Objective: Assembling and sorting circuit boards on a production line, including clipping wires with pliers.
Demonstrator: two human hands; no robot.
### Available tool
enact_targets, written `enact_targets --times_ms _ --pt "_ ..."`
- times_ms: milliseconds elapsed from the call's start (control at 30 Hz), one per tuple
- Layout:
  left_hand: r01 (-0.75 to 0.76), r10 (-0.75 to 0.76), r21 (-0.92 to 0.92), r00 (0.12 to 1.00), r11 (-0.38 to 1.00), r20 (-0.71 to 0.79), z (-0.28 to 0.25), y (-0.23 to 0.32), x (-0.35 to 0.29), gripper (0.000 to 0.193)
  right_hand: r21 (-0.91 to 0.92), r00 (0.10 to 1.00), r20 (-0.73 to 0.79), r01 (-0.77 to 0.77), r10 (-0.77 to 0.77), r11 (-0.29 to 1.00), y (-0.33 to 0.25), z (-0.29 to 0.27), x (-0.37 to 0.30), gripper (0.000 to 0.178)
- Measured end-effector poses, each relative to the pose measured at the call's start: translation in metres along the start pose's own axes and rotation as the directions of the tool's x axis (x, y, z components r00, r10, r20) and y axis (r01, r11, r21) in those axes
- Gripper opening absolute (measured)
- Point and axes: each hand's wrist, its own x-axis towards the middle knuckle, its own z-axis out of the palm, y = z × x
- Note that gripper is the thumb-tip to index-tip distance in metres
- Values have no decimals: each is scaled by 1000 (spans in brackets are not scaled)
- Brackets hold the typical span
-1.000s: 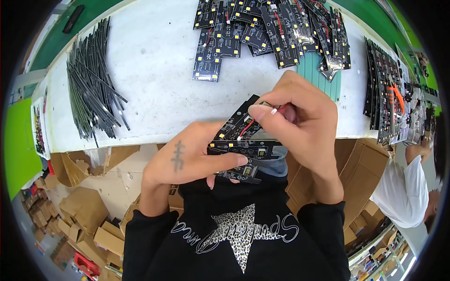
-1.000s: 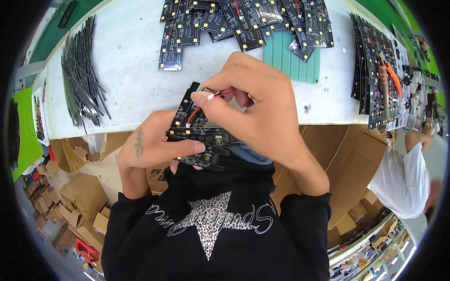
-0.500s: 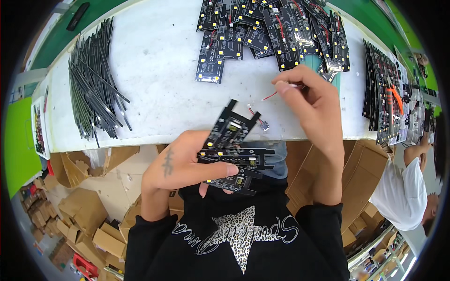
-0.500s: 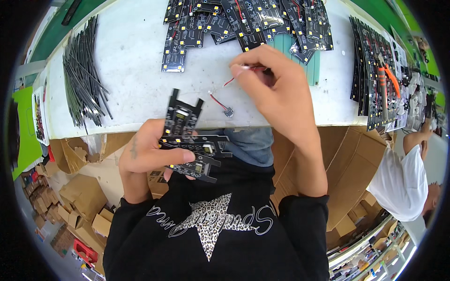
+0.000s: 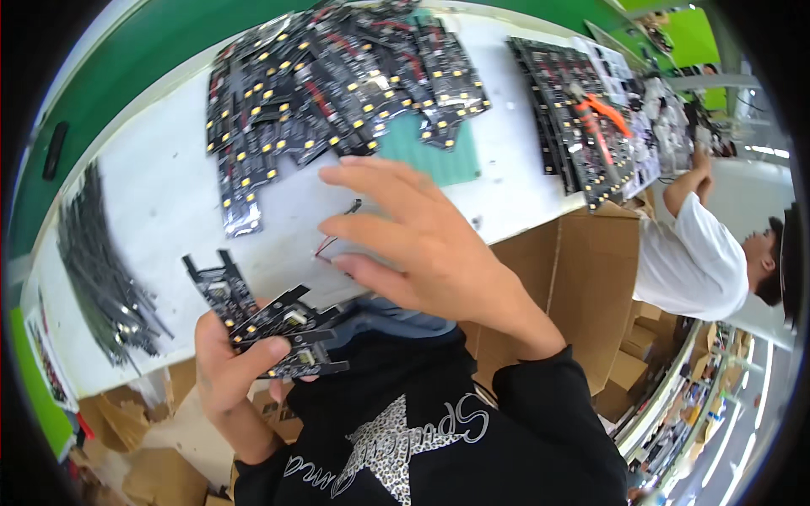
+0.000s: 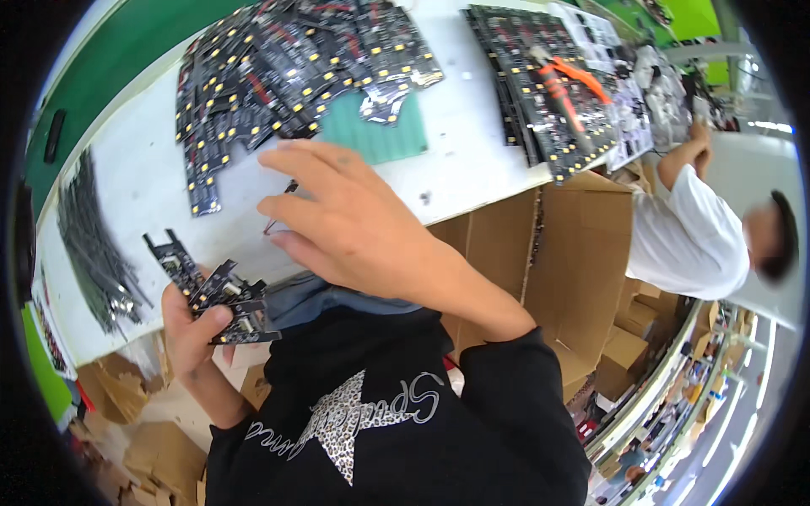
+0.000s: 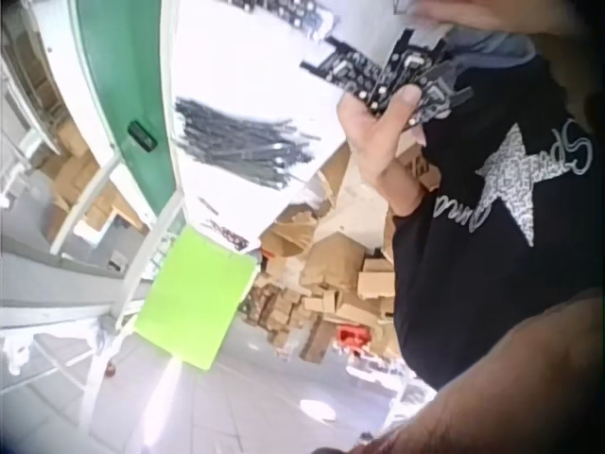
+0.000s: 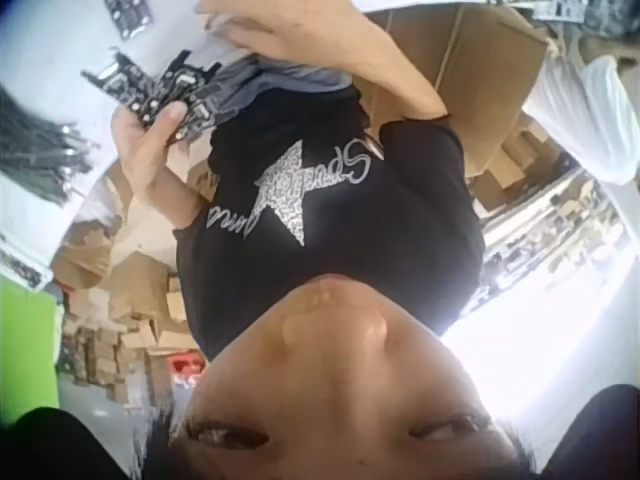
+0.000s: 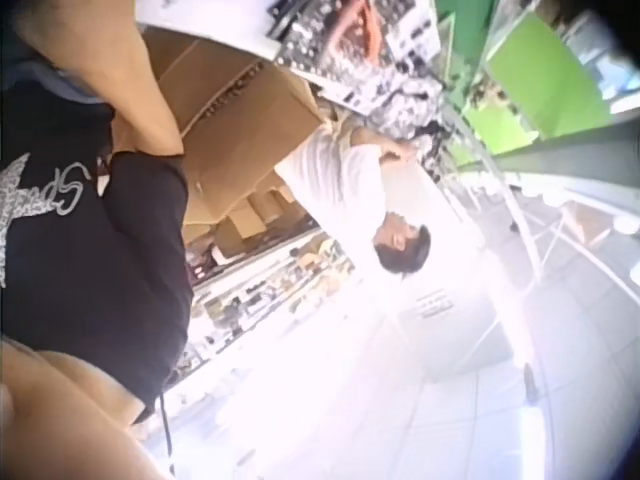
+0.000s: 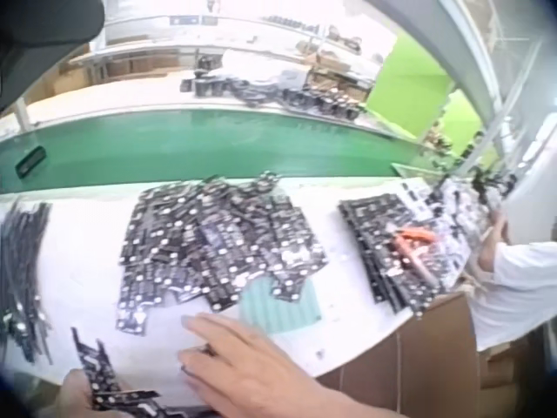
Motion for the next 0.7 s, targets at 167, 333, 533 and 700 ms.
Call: enact_targets --times_ms 167,333,533,700 --pt "-106 106 -12 994 994 -18 -12 -6 -6 28 -360 937 -290 -294 193 885 35 -90 -14 37" --pt "-28 27 -22 999 999 -30 -23 -5 0 28 -591 854 -193 -494 483 638 108 -174 -71 68" --pt "-79 79 -20 997 997 -18 -16 -3 1 23 -586 856 -78 -455 512 671 104 -191 -62 56" --pt "-41 40 41 999 998 27 -11 3 2 23 -495 824 -8 -496 567 714 114 -211 -66 50"
